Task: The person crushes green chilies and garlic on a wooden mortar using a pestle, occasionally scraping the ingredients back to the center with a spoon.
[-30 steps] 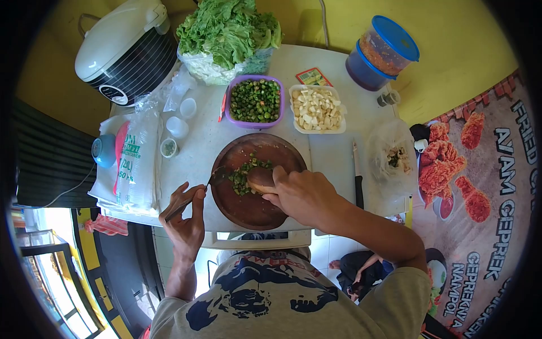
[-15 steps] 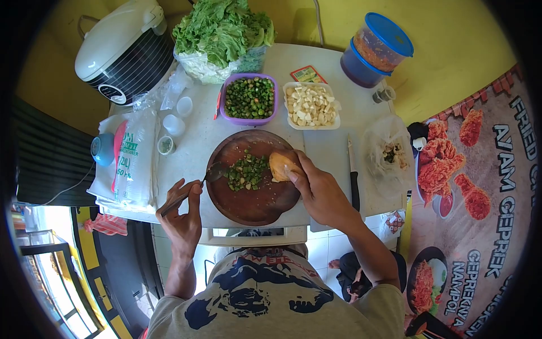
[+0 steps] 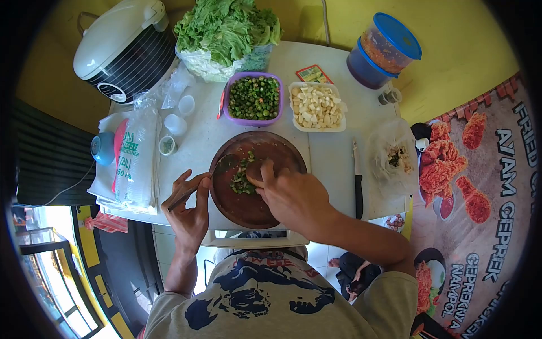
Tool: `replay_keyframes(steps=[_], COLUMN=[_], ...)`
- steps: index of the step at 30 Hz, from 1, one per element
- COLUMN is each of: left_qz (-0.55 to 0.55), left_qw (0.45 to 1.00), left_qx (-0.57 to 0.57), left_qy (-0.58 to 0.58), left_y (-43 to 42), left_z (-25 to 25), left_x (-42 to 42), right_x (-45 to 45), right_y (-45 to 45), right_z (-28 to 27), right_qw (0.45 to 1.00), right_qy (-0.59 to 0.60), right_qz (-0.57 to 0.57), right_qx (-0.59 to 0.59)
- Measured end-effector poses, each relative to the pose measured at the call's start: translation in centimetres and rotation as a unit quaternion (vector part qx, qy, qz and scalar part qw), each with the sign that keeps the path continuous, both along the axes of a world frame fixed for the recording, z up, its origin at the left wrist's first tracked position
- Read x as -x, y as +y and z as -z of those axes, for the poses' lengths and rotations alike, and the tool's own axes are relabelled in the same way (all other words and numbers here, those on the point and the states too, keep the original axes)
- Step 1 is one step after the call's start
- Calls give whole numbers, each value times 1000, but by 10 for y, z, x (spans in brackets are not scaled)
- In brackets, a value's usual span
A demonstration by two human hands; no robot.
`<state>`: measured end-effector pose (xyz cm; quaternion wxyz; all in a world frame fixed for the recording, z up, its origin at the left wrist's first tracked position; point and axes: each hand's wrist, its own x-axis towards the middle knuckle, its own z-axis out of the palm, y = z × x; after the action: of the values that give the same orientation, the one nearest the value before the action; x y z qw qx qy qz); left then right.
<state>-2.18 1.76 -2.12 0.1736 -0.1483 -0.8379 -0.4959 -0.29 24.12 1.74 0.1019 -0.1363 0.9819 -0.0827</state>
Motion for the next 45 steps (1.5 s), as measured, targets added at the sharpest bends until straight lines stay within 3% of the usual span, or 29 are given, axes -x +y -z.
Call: replay_keyframes(steps=[11, 17, 20, 25, 32, 35, 37, 38, 40, 43, 45], left_qz=[-10, -3, -2, 1, 0, -19, -19, -21, -17, 7, 31], left_qw=[1000, 1000, 1000, 1000, 1000, 999, 999, 998, 998, 998, 997], left_qx=[-3, 21, 18, 6, 16, 12, 11, 9, 12, -2, -17], left_qy=[1, 1, 3, -8, -11, -45, -49, -55, -51, -55, -62], left_y=[-4, -2, -2, -2, -5, -5, -5, -5, -2, 12, 16], left_z=[9, 6, 5, 8, 8, 4, 3, 2, 3, 4, 4], left_x=[5, 5, 5, 4, 4, 5, 5, 5, 6, 3, 1], right_x=[3, -2, -11, -19, -22, -22, -21, -24, -30, -31, -26], right_y=[15, 22, 26, 37, 46, 53, 58, 61, 64, 56, 51], right_z=[-1, 10, 22, 36, 49, 37, 28, 21, 10, 17, 27], right_qw=[1000, 991, 982, 960, 948, 973, 976, 976, 899, 865, 889], right_qy=[4, 11, 4, 178, 208, 144, 2, 3, -155, -186, -151], right_qz=[-31, 20, 113, 115, 105, 61, 122, 122, 221, 262, 227], right_qx=[6, 128, 150, 184, 218, 170, 180, 181, 345, 385, 368])
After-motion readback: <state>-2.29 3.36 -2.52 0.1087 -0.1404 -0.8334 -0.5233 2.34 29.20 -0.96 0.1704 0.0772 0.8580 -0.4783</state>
